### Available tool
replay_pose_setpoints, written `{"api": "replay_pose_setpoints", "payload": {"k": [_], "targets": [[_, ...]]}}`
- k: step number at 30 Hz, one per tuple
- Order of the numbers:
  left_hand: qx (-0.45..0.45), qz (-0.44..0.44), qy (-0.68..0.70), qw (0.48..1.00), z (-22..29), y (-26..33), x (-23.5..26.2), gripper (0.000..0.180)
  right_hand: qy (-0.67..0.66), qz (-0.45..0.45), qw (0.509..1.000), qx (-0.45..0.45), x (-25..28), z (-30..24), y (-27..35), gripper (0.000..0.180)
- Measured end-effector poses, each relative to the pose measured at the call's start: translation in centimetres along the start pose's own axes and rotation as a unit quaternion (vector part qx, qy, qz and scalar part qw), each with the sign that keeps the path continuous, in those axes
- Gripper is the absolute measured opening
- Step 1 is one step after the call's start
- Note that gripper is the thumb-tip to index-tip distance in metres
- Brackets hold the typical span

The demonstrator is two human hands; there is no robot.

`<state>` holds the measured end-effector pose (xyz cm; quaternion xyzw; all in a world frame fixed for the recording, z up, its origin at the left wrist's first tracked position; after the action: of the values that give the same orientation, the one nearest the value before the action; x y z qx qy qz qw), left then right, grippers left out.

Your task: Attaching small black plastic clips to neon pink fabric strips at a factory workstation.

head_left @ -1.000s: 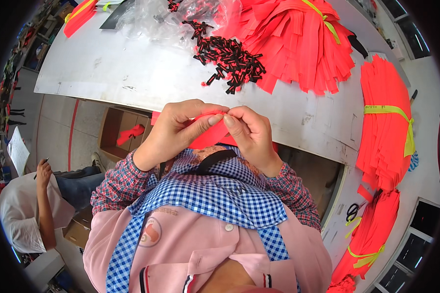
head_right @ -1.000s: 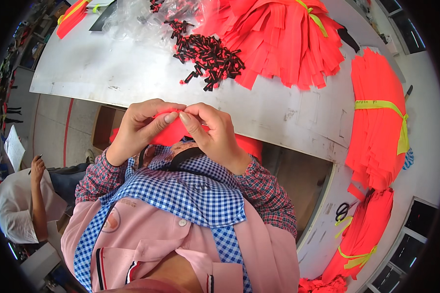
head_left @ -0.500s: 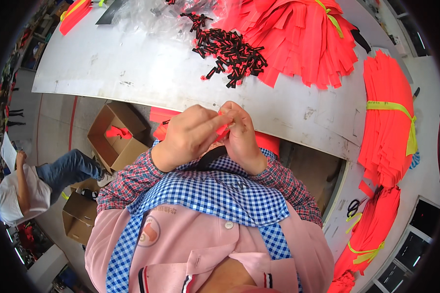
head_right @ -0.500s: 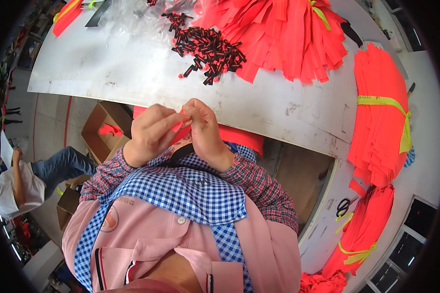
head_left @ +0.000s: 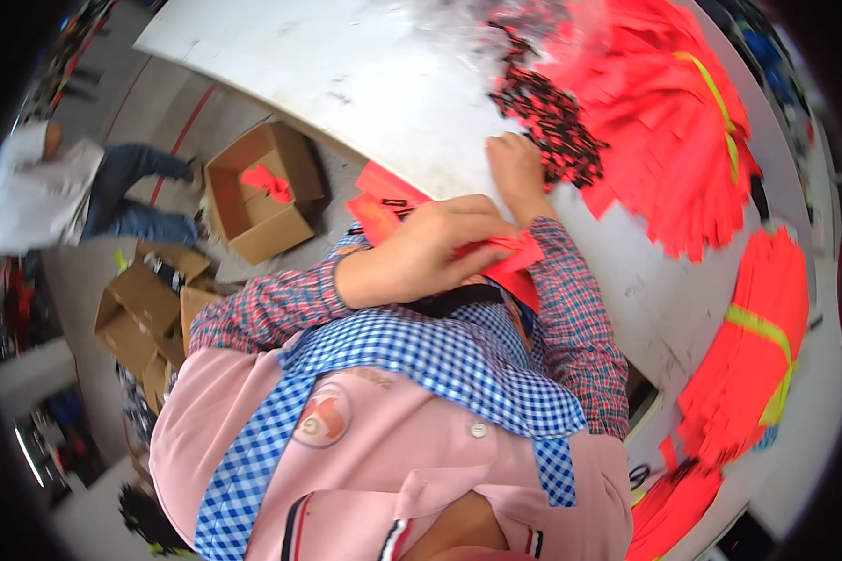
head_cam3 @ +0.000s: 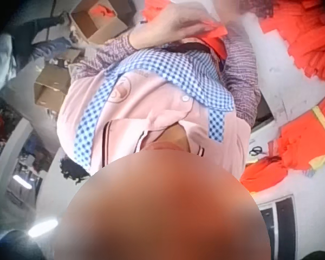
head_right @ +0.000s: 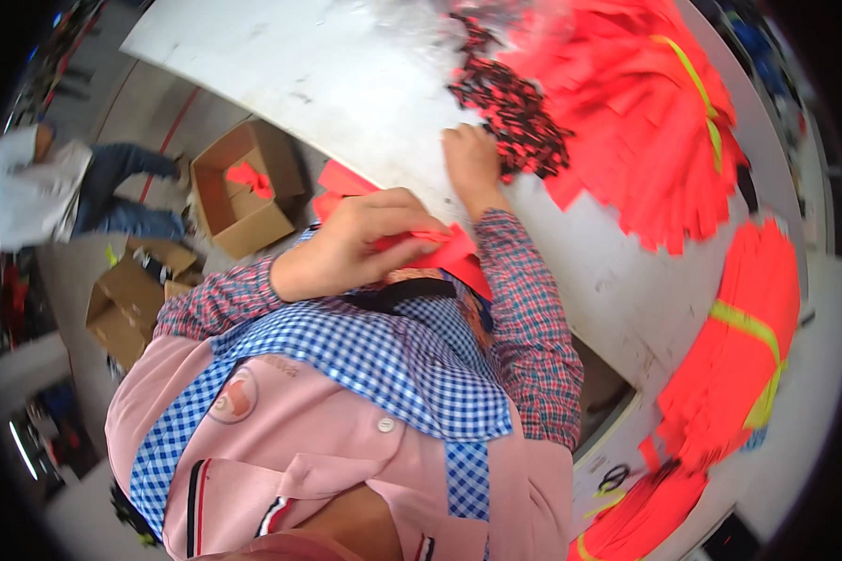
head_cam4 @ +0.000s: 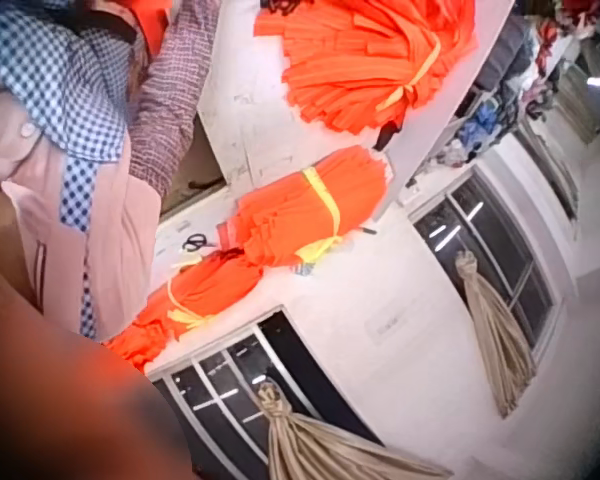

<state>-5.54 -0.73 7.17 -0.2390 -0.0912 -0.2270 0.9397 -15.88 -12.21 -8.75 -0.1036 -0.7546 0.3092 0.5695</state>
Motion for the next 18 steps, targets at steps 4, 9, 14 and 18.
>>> {"api": "replay_pose_setpoints", "payload": {"k": [4, 9, 14, 18], "targets": [[0.000, 0.038, -0.001, 0.999, 0.1, -0.4, 1.4, 0.019, -0.116, -0.005, 0.983, -0.140, 0.8, 2.1, -0.5, 0.012], [0.041, 0.087, -0.041, 0.994, -1.0, -1.6, 3.6, 0.019, -0.485, 0.095, 0.785, -0.374, 7.6, 4.2, -0.3, 0.016], [0.038, 0.090, -0.035, 0.995, -1.2, -2.7, 3.4, 0.019, -0.584, 0.065, 0.719, -0.370, 17.2, 0.3, 0.6, 0.018], [0.040, 0.069, -0.018, 0.997, -0.8, -2.8, 2.1, 0.020, -0.468, 0.038, 0.810, -0.351, 19.9, -2.4, 0.8, 0.017]]}}
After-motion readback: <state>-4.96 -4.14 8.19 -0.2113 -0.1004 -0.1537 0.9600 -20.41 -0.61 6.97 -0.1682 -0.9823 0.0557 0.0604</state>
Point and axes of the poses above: each hand's wrist, its own y-axis away from the middle knuckle, its own x-axis out of the back of the hand, z = x × y, the point moved 10 cm from there along -y, towards the middle knuckle, and after that the axes turned 14 degrees about z, right-handed, at the moved point
